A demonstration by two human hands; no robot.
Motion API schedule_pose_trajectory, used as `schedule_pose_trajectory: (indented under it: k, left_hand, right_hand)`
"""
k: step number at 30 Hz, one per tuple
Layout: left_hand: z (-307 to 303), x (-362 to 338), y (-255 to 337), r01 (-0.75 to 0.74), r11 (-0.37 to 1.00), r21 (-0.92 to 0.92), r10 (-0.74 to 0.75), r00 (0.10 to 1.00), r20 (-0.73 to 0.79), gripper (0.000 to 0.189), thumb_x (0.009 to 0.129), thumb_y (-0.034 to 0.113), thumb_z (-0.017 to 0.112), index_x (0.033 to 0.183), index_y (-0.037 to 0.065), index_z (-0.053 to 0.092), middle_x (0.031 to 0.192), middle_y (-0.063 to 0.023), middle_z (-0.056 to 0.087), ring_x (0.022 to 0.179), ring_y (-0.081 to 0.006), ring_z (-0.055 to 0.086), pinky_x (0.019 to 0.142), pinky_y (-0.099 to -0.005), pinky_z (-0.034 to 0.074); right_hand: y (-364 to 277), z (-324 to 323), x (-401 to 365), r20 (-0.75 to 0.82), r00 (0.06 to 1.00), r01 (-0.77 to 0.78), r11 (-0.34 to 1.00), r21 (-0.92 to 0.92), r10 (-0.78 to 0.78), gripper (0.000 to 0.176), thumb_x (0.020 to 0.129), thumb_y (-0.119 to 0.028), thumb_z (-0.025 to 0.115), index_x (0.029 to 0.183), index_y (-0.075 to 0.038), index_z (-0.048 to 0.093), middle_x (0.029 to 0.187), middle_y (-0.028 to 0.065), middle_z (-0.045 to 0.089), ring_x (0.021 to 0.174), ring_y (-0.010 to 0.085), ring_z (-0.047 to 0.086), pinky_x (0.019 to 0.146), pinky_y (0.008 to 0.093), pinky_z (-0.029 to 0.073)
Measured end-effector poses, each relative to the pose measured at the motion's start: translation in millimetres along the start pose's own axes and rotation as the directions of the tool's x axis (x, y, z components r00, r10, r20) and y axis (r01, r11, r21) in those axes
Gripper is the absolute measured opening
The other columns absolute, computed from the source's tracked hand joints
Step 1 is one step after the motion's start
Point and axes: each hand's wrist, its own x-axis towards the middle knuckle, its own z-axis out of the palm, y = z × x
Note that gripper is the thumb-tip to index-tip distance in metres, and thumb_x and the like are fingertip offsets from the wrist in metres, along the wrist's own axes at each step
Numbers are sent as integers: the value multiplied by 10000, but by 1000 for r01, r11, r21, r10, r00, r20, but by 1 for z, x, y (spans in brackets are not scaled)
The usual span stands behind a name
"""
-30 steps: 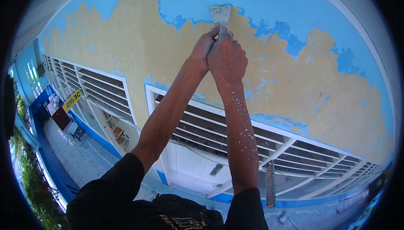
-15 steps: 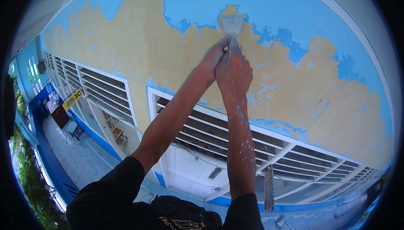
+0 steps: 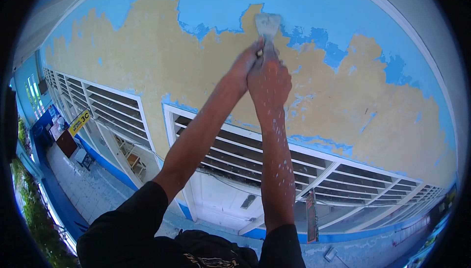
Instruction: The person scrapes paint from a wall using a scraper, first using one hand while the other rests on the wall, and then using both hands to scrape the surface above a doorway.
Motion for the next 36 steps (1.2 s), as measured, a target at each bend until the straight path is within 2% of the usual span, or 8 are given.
schedule_pose_trajectory:
  k: [4,10,13,18,25,31,34,36]
  left_hand:
    - [4,13,17,20,999,-39,-17,997,74,400,1127,417,423,1106,57,595,917,-89,676,852,-241,690,806,-404,584]
    - [4,1,11,-13,1000,-4,13,1000,-2,413,1131,426,403,1104,62,597,924,-92,673,846,-230,682,802,-395,580]
    - [7,18,31,31,999,-27,-28,994,110,385,1133,406,406,1139,64,584,957,-94,679,873,-226,682,820,-395,576]
    - [-1,-1,8,-61,998,-1,61,998,-13,406,1131,415,406,1101,60,602,936,-93,682,842,-223,683,791,-401,582]
    - [14,17,45,12,1000,-29,-10,998,63,401,1133,406,402,1121,53,593,953,-102,683,862,-230,686,807,-399,584]
    - [-2,-5,10,-49,998,-41,48,999,-11,415,1130,427,403,1103,56,589,952,-88,685,846,-218,686,777,-397,586]
    - [10,18,35,-39,999,-1,39,998,58,376,1130,375,398,1225,43,547,1036,-116,671,940,-223,673,858,-416,570]
    - [19,25,47,-23,999,-35,25,999,48,382,1134,380,387,1162,47,574,990,-100,682,887,-218,683,814,-409,579]
  right_hand:
    - [-4,2,18,4,1000,-7,1000,6,7,336,993,-186,542,1290,-112,680,962,228,748,865,468,712,756,566,559]
    - [-2,6,6,15,999,-37,999,23,37,343,992,-206,544,1294,-114,678,996,225,747,905,473,706,767,569,560]
    - [-9,3,28,10,1000,2,1000,-1,-2,331,995,-214,542,1279,-93,662,973,237,740,889,476,709,749,568,566]
    - [2,13,-3,-13,999,44,999,6,-44,290,989,-214,554,1200,-39,647,885,267,721,835,472,721,701,553,584]
    - [-15,7,38,19,999,42,999,-16,-41,306,992,-213,544,1239,-68,652,936,254,729,862,471,717,727,559,577]
    - [-10,5,3,35,999,9,1000,20,-10,341,1000,-220,532,1297,-121,667,1026,233,741,919,479,703,783,562,566]
    - [-17,4,33,33,999,-2,1000,4,2,339,1001,-224,533,1294,-124,673,1028,230,743,928,478,704,789,561,566]
    - [-21,2,51,70,997,-16,999,-33,19,338,1003,-222,530,1293,-128,676,1030,228,743,927,477,704,789,564,565]
